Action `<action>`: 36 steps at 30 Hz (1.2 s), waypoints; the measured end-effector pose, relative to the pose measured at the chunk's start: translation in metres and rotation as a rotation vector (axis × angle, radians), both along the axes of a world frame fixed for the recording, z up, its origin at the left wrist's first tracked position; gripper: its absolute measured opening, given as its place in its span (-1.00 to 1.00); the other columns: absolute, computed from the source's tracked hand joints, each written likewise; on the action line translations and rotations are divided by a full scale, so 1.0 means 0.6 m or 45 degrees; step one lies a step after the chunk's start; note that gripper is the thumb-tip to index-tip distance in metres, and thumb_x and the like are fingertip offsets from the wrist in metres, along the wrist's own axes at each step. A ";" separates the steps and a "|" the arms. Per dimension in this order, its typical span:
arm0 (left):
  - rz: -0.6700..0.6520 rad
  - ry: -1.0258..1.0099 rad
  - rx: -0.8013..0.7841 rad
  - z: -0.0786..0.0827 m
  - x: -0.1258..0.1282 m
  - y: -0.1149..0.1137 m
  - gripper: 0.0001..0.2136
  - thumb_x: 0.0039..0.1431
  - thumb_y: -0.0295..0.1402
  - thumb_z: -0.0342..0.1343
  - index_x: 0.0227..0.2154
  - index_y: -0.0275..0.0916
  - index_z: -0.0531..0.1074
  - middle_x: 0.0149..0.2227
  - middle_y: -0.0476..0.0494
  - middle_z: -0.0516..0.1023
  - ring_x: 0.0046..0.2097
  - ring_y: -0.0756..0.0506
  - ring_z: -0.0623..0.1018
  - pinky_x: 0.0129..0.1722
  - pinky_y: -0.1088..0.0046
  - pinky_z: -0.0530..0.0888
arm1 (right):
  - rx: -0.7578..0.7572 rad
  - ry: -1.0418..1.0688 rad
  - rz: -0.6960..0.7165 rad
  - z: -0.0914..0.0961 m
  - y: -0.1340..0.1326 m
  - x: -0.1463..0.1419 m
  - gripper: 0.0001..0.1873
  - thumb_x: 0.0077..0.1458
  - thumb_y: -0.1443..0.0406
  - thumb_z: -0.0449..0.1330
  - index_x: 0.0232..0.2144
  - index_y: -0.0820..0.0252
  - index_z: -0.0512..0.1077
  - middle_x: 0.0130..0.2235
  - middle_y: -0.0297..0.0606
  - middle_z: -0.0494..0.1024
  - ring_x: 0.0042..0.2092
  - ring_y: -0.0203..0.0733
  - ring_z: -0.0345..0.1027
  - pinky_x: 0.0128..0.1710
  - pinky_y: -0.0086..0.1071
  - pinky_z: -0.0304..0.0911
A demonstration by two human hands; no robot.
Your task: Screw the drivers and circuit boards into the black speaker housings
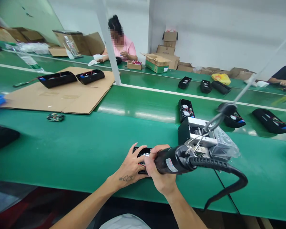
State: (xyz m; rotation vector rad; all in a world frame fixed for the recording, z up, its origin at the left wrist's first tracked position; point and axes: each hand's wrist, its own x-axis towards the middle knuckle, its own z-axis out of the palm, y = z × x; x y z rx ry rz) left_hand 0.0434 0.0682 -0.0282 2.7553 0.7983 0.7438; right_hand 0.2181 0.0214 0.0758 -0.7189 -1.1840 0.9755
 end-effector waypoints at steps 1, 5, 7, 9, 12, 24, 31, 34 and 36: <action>-0.001 0.002 0.001 -0.001 0.000 0.000 -0.80 0.26 -0.04 0.43 -0.22 -0.02 0.74 0.02 -0.06 0.69 0.43 -0.42 0.34 0.51 -0.31 -0.02 | -0.007 -0.021 -0.021 -0.001 -0.002 0.002 -0.82 0.40 0.32 0.29 -0.05 -0.01 0.38 -0.48 -0.56 0.35 -0.55 -0.39 0.22 -0.50 -0.44 0.23; 0.005 -0.008 -0.031 -0.002 -0.001 -0.001 -0.80 0.25 -0.04 0.43 -0.19 0.02 0.74 0.03 -0.05 0.68 0.44 -0.42 0.32 0.51 -0.31 -0.04 | -0.016 -0.042 -0.079 0.005 -0.007 0.005 -0.83 0.39 0.31 0.30 -0.07 0.03 0.37 -0.48 -0.55 0.34 -0.55 -0.38 0.22 -0.50 -0.42 0.24; 0.001 -0.003 -0.040 0.001 0.000 -0.001 -0.80 0.24 -0.04 0.44 -0.19 0.02 0.74 0.04 -0.05 0.68 0.44 -0.43 0.32 0.50 -0.31 -0.02 | -0.023 -0.014 -0.063 0.008 -0.008 0.004 -0.83 0.39 0.31 0.29 -0.07 0.02 0.36 -0.49 -0.56 0.35 -0.57 -0.39 0.22 -0.52 -0.43 0.23; -0.004 -0.001 -0.043 0.005 0.001 -0.001 -0.79 0.22 -0.05 0.45 -0.19 0.01 0.74 0.03 -0.06 0.68 0.44 -0.43 0.33 0.50 -0.32 -0.01 | -0.041 0.011 -0.037 0.009 -0.009 0.000 -0.83 0.40 0.31 0.28 -0.06 0.00 0.35 -0.49 -0.57 0.35 -0.58 -0.39 0.22 -0.53 -0.44 0.22; 0.000 0.001 -0.037 0.008 0.001 0.000 -0.80 0.21 -0.06 0.47 -0.20 0.01 0.74 0.00 -0.07 0.69 0.43 -0.44 0.33 0.49 -0.34 -0.01 | -0.072 0.027 -0.042 0.011 -0.013 -0.001 -0.82 0.39 0.29 0.28 -0.05 -0.02 0.35 -0.49 -0.56 0.36 -0.58 -0.36 0.23 -0.54 -0.42 0.24; -0.011 -0.115 0.001 0.002 0.004 0.008 -0.76 0.10 -0.09 0.55 -0.36 -0.12 0.70 -0.10 -0.06 0.69 0.37 -0.45 0.43 0.47 -0.27 0.09 | 0.132 -0.109 -1.338 0.066 0.037 0.244 -0.66 -0.01 0.25 0.51 -0.33 0.10 0.40 -0.60 -0.56 0.40 -0.62 -0.27 0.27 -0.51 -0.28 0.28; -0.009 -0.091 -0.011 0.005 0.003 0.008 -0.75 0.08 -0.09 0.56 -0.36 -0.11 0.70 -0.08 -0.04 0.69 0.37 -0.44 0.43 0.48 -0.24 0.08 | -0.092 -0.272 -1.076 0.022 0.045 0.278 -0.62 -0.01 0.19 0.55 -0.30 0.13 0.44 -0.62 -0.53 0.43 -0.63 -0.27 0.28 -0.55 -0.31 0.25; -0.007 -0.087 -0.023 0.006 0.002 0.007 -0.76 0.07 -0.11 0.57 -0.35 -0.10 0.71 -0.09 -0.03 0.70 0.37 -0.44 0.43 0.47 -0.23 0.07 | -0.277 -0.287 -0.715 0.021 0.014 0.245 -0.62 0.02 0.19 0.56 -0.24 0.13 0.47 -0.63 -0.53 0.40 -0.66 -0.29 0.23 -0.61 -0.35 0.21; -0.005 -0.063 -0.028 0.006 0.002 0.007 -0.77 0.08 -0.11 0.56 -0.34 -0.10 0.72 -0.09 -0.04 0.70 0.38 -0.44 0.42 0.47 -0.22 0.08 | -0.318 -0.185 -0.479 0.023 -0.011 0.208 -0.66 0.11 0.21 0.51 -0.18 0.10 0.46 -0.62 -0.56 0.37 -0.67 -0.31 0.22 -0.63 -0.38 0.19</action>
